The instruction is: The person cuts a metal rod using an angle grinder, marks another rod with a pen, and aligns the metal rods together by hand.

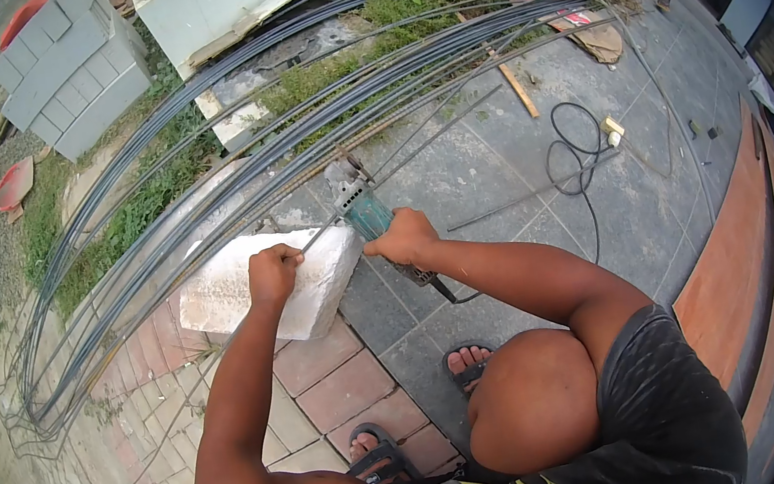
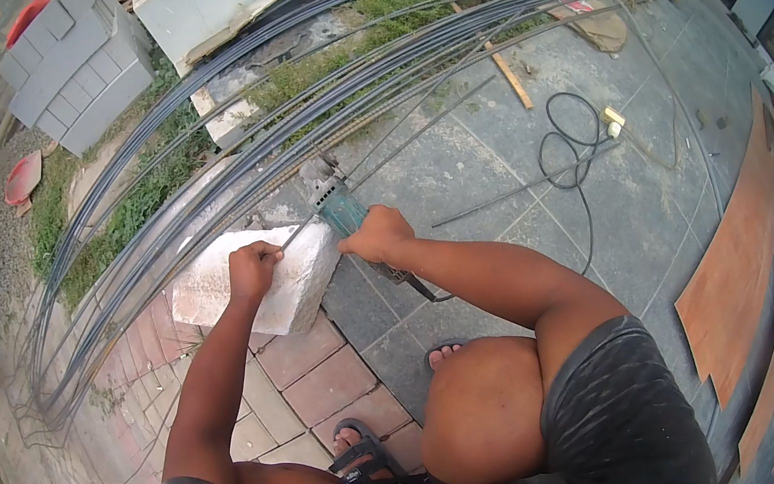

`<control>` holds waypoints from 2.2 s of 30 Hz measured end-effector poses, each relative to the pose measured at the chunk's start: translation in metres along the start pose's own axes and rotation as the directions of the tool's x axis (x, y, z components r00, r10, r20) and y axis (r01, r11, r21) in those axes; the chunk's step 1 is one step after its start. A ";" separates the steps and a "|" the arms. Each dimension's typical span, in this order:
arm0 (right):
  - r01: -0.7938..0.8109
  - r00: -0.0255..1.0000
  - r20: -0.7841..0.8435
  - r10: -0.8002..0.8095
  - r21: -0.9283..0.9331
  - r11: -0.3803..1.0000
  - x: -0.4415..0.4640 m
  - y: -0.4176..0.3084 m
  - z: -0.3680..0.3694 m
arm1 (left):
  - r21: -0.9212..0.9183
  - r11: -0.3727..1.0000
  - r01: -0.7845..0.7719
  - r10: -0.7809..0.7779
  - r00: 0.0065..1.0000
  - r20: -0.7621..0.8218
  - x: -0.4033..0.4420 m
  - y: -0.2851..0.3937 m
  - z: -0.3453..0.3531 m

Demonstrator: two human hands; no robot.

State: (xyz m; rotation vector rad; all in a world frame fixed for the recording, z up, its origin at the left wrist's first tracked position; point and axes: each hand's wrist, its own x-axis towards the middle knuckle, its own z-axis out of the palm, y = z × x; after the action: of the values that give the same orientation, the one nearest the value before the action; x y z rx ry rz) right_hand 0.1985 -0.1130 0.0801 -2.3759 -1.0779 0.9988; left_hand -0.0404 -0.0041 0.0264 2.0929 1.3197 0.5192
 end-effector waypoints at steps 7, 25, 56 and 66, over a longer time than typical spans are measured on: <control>-0.005 1.000 -0.008 0.005 -0.015 1.000 0.000 0.000 0.001 | 0.000 1.000 -0.013 0.013 1.000 -0.007 0.000 -0.001 0.001; -0.007 1.000 0.002 0.007 -0.033 0.999 -0.002 -0.001 -0.002 | 0.018 1.000 -0.004 0.004 1.000 -0.013 -0.001 0.003 0.001; -0.017 1.000 0.009 0.017 -0.012 1.000 -0.001 0.000 0.000 | -0.006 0.999 -0.034 0.034 0.999 -0.031 -0.002 -0.001 0.002; -0.010 1.000 -0.001 0.010 -0.022 1.000 -0.001 0.000 0.000 | -0.015 1.000 -0.023 0.023 0.999 -0.027 -0.001 0.000 0.001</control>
State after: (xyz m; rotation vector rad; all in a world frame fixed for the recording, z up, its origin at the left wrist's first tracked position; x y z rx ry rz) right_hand 0.1983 -0.1135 0.0802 -2.4017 -1.0833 0.9947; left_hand -0.0400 -0.0058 0.0257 2.0975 1.3040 0.5670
